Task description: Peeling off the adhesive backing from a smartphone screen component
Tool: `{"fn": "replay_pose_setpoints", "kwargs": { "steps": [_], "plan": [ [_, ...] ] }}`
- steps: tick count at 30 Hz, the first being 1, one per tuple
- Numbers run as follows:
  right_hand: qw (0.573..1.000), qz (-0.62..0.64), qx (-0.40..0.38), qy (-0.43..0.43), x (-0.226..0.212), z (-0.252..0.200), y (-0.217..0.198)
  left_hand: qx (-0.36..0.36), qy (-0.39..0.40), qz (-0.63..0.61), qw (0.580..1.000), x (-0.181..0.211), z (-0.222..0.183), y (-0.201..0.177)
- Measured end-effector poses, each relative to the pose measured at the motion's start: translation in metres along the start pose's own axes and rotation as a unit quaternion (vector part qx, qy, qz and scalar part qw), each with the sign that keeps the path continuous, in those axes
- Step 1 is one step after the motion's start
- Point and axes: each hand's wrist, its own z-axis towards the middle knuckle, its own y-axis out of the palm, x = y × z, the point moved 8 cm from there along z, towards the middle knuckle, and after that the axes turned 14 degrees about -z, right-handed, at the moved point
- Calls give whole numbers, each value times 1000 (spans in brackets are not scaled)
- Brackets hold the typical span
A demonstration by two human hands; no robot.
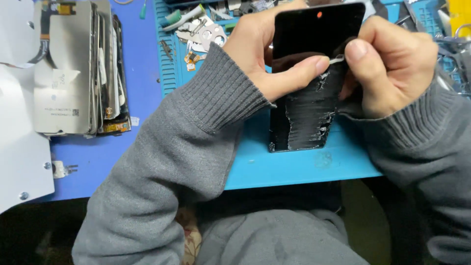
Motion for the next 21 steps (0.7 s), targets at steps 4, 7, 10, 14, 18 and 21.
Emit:
{"fn": "replay_pose_setpoints", "kwargs": {
  "steps": [4,7,10,14,18,21],
  "plan": [
    [999,30,-16,-11,2,4,5,-5,-12,5,1000,-5,3,1],
    [997,74,-35,3,7,6,8,28,-32,-22,999,-12,3,-1],
    [992,112,-56,30,9,7,8,35,-35,-26,998,-6,2,-2],
    [999,-2,-26,30,2,11,6,71,-65,-33,995,-18,-1,-2],
    [998,59,-25,27,9,9,11,58,-59,-44,996,-9,2,-2],
    [994,103,-40,19,16,7,16,20,-70,-54,996,-5,3,4]
  ]
}}
